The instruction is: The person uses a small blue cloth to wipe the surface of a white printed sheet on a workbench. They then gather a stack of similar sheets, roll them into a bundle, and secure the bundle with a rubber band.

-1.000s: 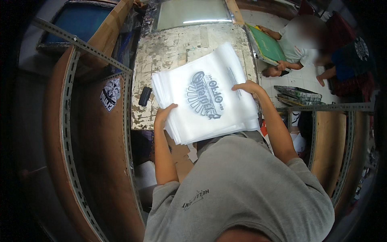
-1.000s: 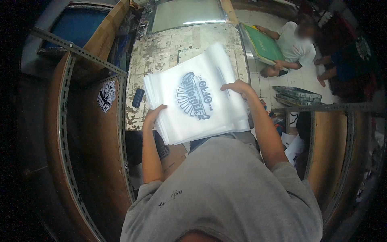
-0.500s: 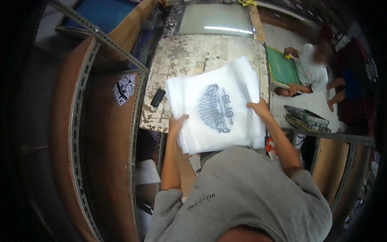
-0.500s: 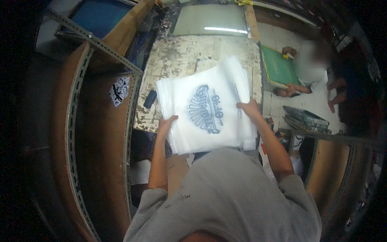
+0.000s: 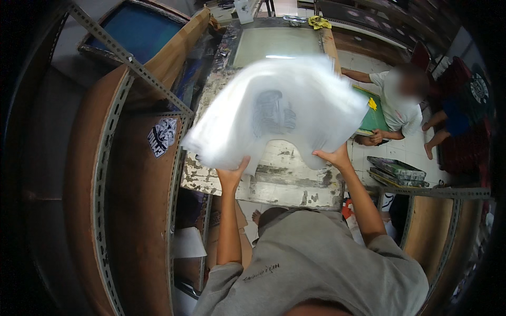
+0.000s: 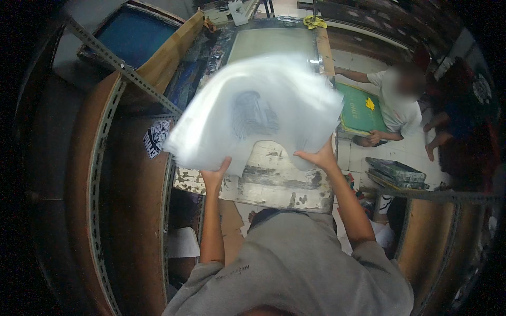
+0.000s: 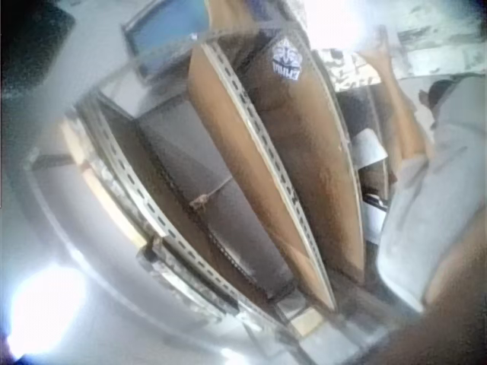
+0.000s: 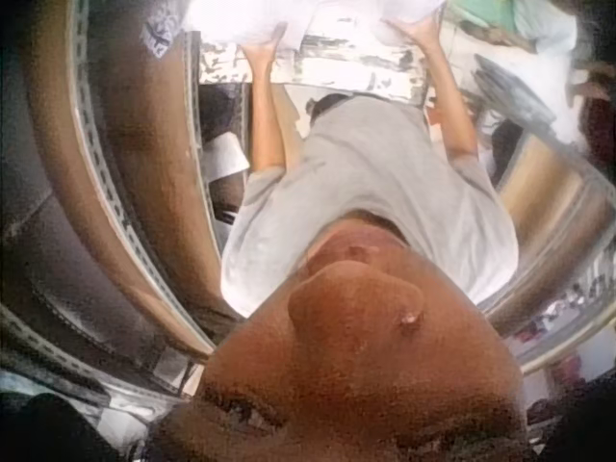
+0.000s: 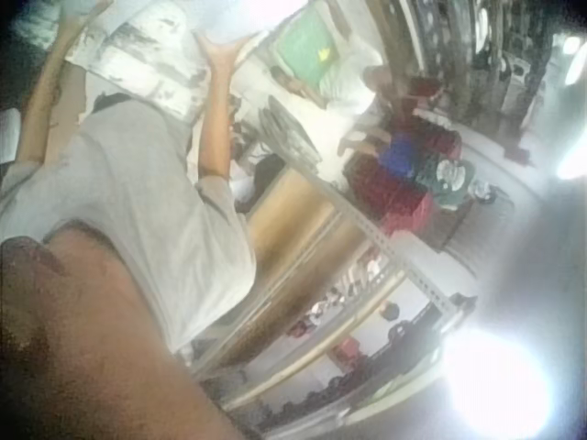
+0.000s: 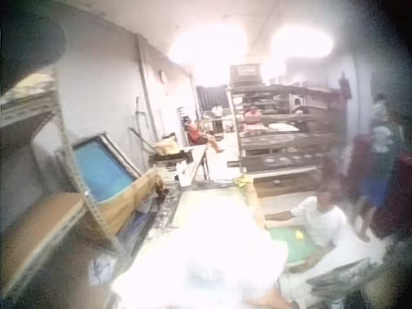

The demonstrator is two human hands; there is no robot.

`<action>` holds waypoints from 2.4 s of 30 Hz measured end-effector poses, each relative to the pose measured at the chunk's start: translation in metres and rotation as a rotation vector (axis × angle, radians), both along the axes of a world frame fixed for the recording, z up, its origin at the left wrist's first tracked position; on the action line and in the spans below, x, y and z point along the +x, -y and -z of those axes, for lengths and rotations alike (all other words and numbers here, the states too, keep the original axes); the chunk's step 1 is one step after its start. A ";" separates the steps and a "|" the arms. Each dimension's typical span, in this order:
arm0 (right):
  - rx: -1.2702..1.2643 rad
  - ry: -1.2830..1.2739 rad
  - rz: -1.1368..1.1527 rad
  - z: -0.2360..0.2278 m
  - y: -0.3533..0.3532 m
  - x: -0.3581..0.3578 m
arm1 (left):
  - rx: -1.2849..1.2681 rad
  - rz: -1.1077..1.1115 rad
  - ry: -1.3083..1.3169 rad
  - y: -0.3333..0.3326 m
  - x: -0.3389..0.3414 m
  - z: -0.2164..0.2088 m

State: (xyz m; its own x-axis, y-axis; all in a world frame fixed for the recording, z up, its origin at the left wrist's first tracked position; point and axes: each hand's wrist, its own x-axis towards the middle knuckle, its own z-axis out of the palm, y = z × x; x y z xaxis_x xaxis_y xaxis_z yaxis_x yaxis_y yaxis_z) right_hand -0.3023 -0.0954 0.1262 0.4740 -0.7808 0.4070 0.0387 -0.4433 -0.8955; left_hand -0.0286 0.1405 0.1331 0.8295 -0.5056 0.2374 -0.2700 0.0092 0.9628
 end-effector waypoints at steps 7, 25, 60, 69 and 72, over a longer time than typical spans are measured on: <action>0.177 -0.077 0.044 0.001 -0.001 0.010 | -0.054 -0.069 0.120 0.024 0.005 0.033; 0.992 -0.492 -0.343 0.034 0.096 0.004 | 0.485 0.098 -0.818 -0.015 0.037 0.058; 0.933 -0.479 -0.192 0.047 0.007 0.063 | 0.454 0.119 -0.690 0.053 -0.039 0.028; 1.039 -0.370 -0.285 0.017 -0.005 0.053 | 0.904 -0.080 -0.128 0.082 -0.064 0.030; 0.630 -0.490 -0.174 0.036 -0.021 0.062 | 0.968 -0.081 -0.102 0.083 -0.068 0.027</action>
State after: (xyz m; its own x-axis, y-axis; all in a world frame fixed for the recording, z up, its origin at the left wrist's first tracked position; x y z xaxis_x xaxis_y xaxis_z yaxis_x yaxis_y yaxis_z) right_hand -0.2403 -0.0749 0.0902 0.6200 -0.6928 -0.3683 -0.3998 0.1248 -0.9080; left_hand -0.0965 0.0572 0.1061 0.8637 -0.3852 -0.3251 -0.1503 -0.8124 0.5634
